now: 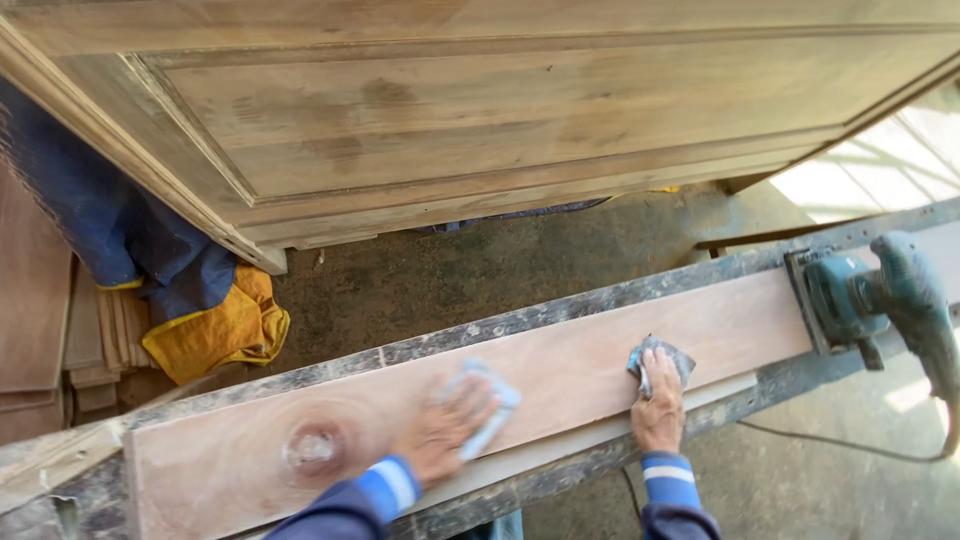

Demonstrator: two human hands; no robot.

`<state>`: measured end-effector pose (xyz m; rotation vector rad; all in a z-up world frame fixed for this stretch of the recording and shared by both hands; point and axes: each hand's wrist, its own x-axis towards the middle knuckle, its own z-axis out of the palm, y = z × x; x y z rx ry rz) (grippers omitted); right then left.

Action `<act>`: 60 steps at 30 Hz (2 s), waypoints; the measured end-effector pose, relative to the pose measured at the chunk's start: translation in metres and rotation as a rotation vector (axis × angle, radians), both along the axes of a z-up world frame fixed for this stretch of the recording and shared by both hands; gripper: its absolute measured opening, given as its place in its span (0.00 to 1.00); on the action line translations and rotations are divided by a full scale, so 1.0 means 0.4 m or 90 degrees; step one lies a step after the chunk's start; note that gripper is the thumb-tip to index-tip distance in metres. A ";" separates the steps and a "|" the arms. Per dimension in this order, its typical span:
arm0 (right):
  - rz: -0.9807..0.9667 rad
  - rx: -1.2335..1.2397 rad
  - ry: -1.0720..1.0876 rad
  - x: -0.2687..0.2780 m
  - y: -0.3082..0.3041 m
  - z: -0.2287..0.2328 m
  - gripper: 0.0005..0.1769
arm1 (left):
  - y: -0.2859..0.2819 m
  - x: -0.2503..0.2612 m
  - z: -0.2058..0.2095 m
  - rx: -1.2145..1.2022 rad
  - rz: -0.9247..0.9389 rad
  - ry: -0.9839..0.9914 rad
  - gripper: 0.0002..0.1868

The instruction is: Sand wooden surfaces of a plank and a triangular frame using an orbital sander and sandpaper.

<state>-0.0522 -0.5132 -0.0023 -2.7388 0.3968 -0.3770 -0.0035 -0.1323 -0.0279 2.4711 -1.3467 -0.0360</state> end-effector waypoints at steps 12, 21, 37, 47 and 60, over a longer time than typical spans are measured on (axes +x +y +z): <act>0.347 -0.054 0.000 -0.110 -0.314 -0.176 0.36 | -0.260 0.013 0.088 -0.074 0.318 0.143 0.41; 0.747 -0.105 -0.191 0.138 0.280 -0.336 0.29 | 0.323 -0.251 0.066 0.107 1.131 0.036 0.36; 1.126 0.036 0.034 0.320 1.379 0.041 0.37 | 0.361 -0.337 0.009 -0.046 1.101 0.041 0.38; 1.142 -0.089 0.024 0.329 0.856 -0.086 0.31 | 0.358 -0.340 0.024 -0.122 1.115 0.040 0.40; 1.147 0.016 0.039 0.257 1.257 0.078 0.34 | 0.343 -0.373 -0.006 -0.225 1.133 -0.048 0.39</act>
